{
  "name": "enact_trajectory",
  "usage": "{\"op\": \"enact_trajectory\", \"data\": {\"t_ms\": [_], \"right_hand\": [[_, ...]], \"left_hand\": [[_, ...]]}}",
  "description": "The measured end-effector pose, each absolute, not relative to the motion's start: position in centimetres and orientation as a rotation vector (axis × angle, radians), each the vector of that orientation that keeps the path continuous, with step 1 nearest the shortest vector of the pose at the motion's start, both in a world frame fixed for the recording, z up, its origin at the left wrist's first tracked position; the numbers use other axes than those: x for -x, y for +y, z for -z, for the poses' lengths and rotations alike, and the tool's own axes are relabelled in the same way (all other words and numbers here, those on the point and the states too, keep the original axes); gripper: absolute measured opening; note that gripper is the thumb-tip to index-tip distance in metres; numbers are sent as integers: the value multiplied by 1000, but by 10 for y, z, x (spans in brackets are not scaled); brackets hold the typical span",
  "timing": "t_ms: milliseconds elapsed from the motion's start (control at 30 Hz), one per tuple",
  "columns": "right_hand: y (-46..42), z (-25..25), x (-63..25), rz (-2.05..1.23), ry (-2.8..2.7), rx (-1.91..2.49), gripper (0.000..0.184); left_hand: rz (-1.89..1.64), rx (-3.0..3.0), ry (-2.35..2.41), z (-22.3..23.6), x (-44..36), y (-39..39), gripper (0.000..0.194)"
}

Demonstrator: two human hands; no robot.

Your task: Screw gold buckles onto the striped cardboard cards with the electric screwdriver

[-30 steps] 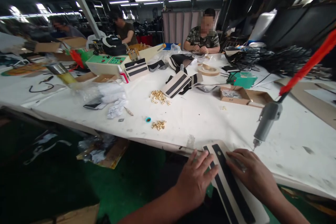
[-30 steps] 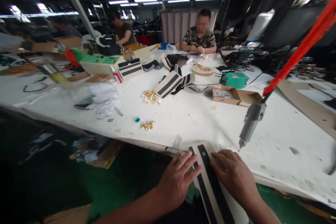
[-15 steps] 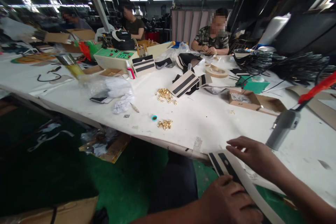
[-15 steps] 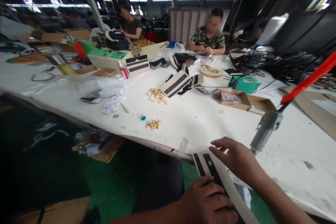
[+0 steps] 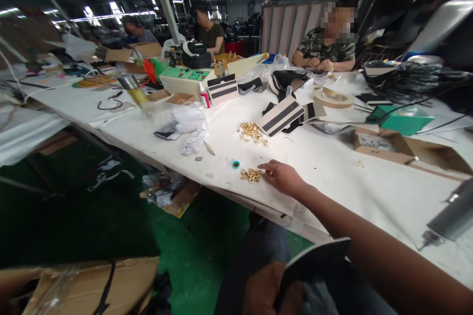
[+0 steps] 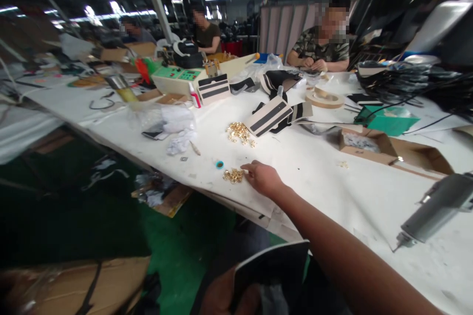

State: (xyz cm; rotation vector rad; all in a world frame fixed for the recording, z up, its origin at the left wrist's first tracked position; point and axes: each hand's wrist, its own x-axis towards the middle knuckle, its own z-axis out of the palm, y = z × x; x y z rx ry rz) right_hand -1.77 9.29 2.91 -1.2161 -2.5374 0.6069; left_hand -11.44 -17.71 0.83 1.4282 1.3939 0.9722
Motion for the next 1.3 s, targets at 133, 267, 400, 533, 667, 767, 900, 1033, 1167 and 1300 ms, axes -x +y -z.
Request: {"op": "enact_trajectory", "data": {"t_ms": [133, 267, 400, 533, 667, 767, 900, 1033, 1167, 1300], "right_hand": [[96, -26, 24, -533, -2563, 1229, 31], [98, -24, 27, -502, -2549, 1248, 28], [99, -22, 27, -490, -2501, 1264, 29], [88, -25, 10, -505, -2357, 1311, 31], [47, -42, -32, -641, -2052, 1335, 28], [1, -64, -64, -703, -1811, 1259, 20], [-49, -87, -85, -777, -1886, 1108, 14], [-70, -93, -98, -775, -1893, 1065, 15], [-77, -92, -115, -681, -1899, 1061, 15], [-82, -93, -127, -621, -1895, 1052, 14]], "left_hand": [[-1154, -898, 1397, -36, 113, -172, 58], [-1198, -555, 1307, -46, 108, -163, 66], [-1283, -465, 1270, -51, 110, -157, 55], [-1294, -452, 1246, -58, 114, -155, 51], [-1320, -615, 1412, -60, 120, -150, 50], [-1320, -802, 1504, -57, 118, -145, 49], [-1264, -1032, 1502, -53, 103, -141, 46], [-1179, -1268, 1475, -55, 85, -142, 40], [-1149, -1475, 1487, -60, 71, -143, 35], [-1140, -1619, 1468, -64, 63, -144, 33]]}}
